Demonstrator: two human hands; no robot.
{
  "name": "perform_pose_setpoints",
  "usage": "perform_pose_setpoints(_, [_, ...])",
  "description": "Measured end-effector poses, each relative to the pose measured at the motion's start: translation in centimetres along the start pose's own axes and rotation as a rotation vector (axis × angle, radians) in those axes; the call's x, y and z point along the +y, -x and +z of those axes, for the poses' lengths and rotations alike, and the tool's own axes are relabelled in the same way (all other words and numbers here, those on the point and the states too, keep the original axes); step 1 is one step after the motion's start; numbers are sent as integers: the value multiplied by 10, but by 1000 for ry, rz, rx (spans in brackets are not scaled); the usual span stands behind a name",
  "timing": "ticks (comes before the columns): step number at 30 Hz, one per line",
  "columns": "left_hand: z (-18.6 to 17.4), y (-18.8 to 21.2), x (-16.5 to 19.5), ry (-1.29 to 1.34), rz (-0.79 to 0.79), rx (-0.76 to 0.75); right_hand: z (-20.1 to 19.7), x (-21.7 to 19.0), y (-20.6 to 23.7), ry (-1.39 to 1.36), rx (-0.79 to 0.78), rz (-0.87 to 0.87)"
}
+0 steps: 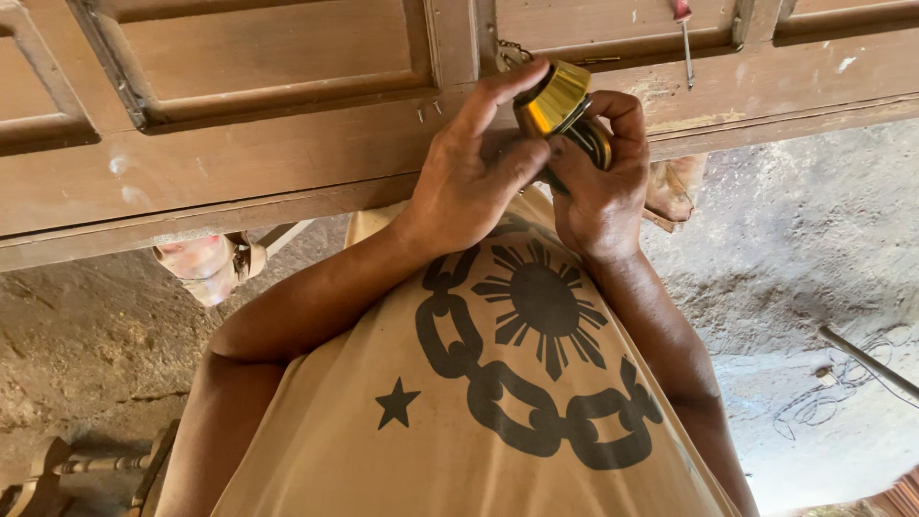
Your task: The person works on a brass door knob lockset mounted in a wooden paneled door. They use a screwdriver to loosen the assembly, pull the knob and cylinder apart, handle the latch bolt and rose, and reattach the knob mechanism to the door, pressing the parts back together by hand.
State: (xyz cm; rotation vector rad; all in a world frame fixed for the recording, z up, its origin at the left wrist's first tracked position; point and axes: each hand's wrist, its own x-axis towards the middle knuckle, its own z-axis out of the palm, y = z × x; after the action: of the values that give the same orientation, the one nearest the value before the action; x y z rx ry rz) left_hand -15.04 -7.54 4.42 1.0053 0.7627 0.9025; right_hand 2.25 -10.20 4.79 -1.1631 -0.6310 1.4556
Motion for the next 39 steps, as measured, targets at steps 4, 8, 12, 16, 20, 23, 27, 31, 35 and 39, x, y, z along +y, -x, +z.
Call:
perform_pose_setpoints(4, [-5,-2,4,-174,153,7,-2,-2,2,198,21,-13])
perform_pose_setpoints(8, [-5,0,2,-213,62,5,1,-2,0,96,17,24])
perform_pose_setpoints(12, [-3,2,-4,-290,171,18,4,-5,-2,128,26,87])
perform_pose_setpoints(16, [-3,4,-8,-266,166,36,3,-8,-3,158,-4,105])
perform_pose_setpoints(20, [-3,5,-8,-259,96,55,-3,-3,-4,59,26,158])
perform_pose_setpoints(23, [-2,6,-8,-128,-15,75,-14,-1,-6,-101,-59,210])
perform_pose_setpoints(27, [-7,6,-8,-86,-31,114,-32,-3,-7,-364,-208,258])
perform_pose_setpoints(31, [-9,8,-7,-107,-14,127,-42,-2,-4,-558,-292,257])
perform_pose_setpoints(35, [-6,11,-6,-226,32,141,-43,1,-1,-576,-297,218])
perform_pose_setpoints(39, [-1,12,-8,-192,83,126,-42,0,3,-439,-256,118])
